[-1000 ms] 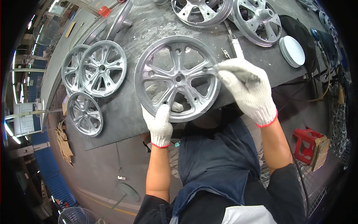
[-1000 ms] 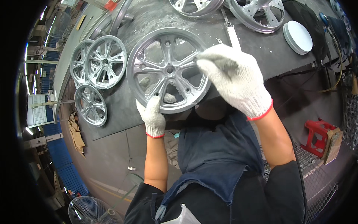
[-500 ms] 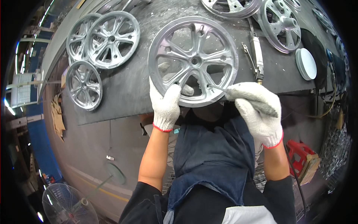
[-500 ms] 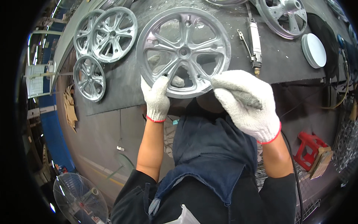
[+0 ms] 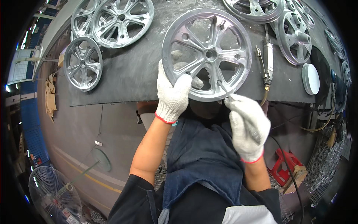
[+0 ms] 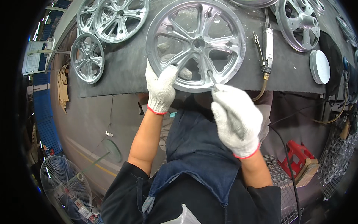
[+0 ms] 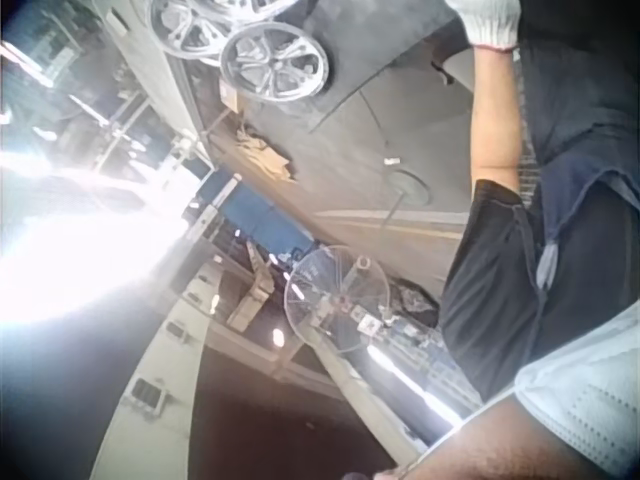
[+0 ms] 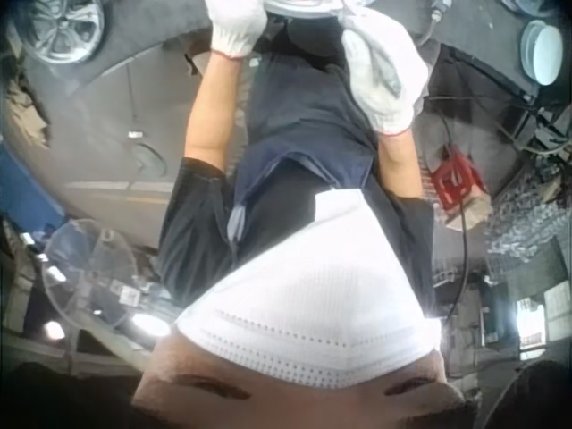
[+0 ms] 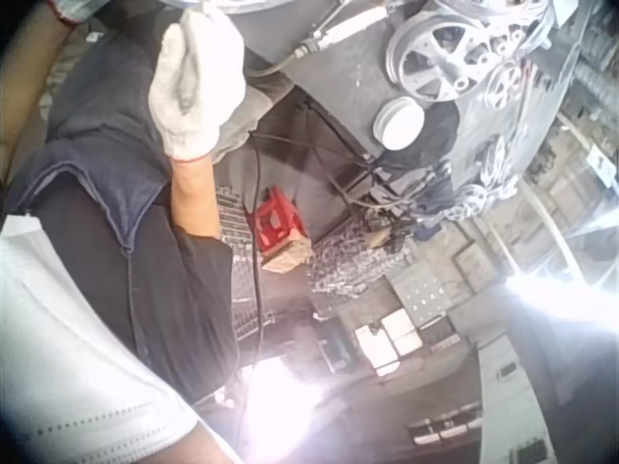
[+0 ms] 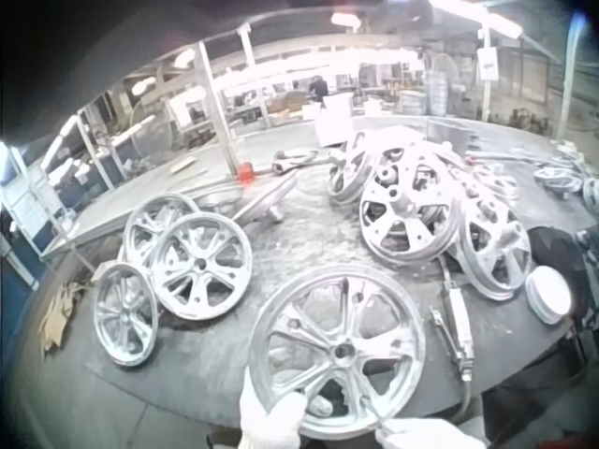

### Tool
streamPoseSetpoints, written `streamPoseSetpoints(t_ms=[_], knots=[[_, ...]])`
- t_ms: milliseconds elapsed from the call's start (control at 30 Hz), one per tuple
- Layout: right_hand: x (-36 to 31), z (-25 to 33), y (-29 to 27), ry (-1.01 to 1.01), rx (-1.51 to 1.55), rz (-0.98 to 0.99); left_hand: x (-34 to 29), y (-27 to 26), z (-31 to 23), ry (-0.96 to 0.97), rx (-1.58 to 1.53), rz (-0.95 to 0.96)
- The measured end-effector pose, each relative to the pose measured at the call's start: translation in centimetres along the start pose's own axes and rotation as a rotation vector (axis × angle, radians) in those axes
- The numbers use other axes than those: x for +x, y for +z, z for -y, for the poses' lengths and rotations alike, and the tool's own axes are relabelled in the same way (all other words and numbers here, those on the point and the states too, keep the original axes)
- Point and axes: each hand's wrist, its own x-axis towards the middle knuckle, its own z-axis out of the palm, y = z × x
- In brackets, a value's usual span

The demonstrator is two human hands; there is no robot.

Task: The recorder uses a handheld scraping tool to remove burrs and smooth the edges of aluminum alloy wheels.

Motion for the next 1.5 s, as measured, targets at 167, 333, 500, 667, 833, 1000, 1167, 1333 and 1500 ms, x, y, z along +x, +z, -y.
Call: streamPoseSetpoints(t_ms=[167,333,500,667,833,1000,1167,1333,1500], knots=[[4.1,-0.6,-2.7,0.247,0.242,0.252,-0.3,-0.2,-0.2,-0.01,0.042,-0.039],[2.4,-0.7,-1.7,0.024,0.012,0.299,-0.2,-0.4,0.0,0.024,0.0,-0.055],[0.7,-0.5,-0.8,0.173,0.159,0.036,0.4,-0.3,0.2,0.068,0.124,-0.011],[0.4,-0.3,-1.0,0.051,0.121,0.213,0.1,-1.6,0.7,0.222,0.322,-0.029],[1.6,-0.3,-1.2,-0.016,0.02,0.207,0.0,-1.0,0.4,0.111,0.151,0.005],[1.4,-0.2,-2.4,0.17,0.133,0.268,-0.1,-0.9,0.3,0.101,0.165,0.003],[0.7,1.0,-1.5,0.129,-0.11,0.182,-0.4,-0.8,0.3,0.037,0.023,-0.019],[0.2,1.1,-0.2,0.084,-0.168,0.091,-0.1,-0.8,0.7,0.085,0.08,-0.003],[1.0,0.5,-1.7,0.022,-0.067,0.263,-0.4,-1.0,0.4,0.074,0.076,-0.017]])
